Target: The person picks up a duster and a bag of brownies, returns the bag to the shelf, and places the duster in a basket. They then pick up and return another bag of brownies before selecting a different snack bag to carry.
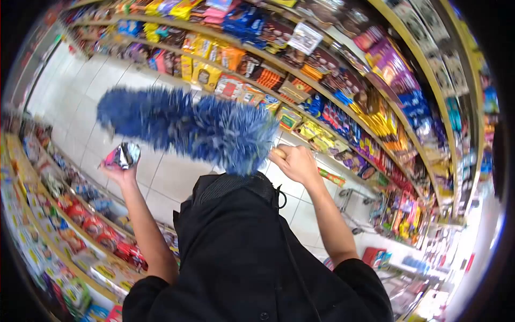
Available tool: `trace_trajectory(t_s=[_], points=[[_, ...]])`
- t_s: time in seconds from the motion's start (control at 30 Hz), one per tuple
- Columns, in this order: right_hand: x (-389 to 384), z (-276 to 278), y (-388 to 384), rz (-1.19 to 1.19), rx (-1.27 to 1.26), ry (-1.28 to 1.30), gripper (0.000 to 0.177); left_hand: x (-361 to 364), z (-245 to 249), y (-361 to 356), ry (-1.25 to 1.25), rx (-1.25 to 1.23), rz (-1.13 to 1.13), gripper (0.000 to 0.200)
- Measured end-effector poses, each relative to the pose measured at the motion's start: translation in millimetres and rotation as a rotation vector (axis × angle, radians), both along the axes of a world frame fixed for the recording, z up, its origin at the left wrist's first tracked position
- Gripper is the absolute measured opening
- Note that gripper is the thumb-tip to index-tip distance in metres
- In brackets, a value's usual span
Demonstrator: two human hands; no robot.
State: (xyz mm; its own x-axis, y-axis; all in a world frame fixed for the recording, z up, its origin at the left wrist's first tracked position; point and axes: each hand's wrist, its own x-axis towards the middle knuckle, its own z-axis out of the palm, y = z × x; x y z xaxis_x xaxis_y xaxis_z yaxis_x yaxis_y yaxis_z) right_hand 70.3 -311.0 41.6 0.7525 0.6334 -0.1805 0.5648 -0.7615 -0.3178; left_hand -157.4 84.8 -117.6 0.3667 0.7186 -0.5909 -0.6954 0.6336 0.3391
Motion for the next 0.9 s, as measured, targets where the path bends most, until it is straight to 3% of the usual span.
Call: trace_trajectory(t_s=[0.03, 0.1, 0.13, 0.23, 0.33, 0.53, 0.57, 0.63, 0.7, 0.77, 0.83, 0.9], points=[[3, 2, -10, 0.015, -0.033, 0.008, 0.046, 1, 0, 2, 0.053, 0.077, 0.047, 0.065], [4, 2, -25, 0.068, -0.101, 0.046, 0.047, 11, -4, 2, -0.095, 0.239, -0.081, 0.063], [2, -5, -31, 0.047, -0.041, 0.031, 0.042, 19, 1, -2, -0.163, 0.227, -0.141, 0.056], [-10, -7, -30, -0.015, -0.085, 0.024, 0.042, 44, 22, -29, 0.102, 0.057, -0.154, 0.052], [-11, -16, -44, 0.003, -0.081, 0.084, 0.047, 38, 14, -19, -0.089, 0.138, -0.149, 0.055], [-9, -27, -53, 0.018, -0.124, 0.086, 0.048, 44, 11, 5, 0.074, 0.047, 0.045, 0.058], [-9, -29, -54, 0.025, -0.136, 0.081, 0.048, 40, 6, 9, 0.066, 0.083, -0.085, 0.057], [-4, -35, -53, 0.005, -0.137, 0.048, 0.047, 44, 44, -15, 0.061, 0.165, -0.308, 0.055], [0, -40, -46, -0.009, -0.125, 0.038, 0.043, 48, 8, 1, 0.03, 0.208, -0.186, 0.052], [4, -40, -44, 0.059, -0.091, 0.034, 0.038, 46, 20, -3, -0.028, 0.218, -0.119, 0.052], [11, -48, -39, 0.096, -0.051, 0.027, 0.034, 41, 6, 14, -0.186, 0.756, -0.207, 0.048], [19, -50, -35, 0.04, -0.072, 0.022, 0.032, 43, 37, 0, 0.134, 0.339, -0.09, 0.039]])
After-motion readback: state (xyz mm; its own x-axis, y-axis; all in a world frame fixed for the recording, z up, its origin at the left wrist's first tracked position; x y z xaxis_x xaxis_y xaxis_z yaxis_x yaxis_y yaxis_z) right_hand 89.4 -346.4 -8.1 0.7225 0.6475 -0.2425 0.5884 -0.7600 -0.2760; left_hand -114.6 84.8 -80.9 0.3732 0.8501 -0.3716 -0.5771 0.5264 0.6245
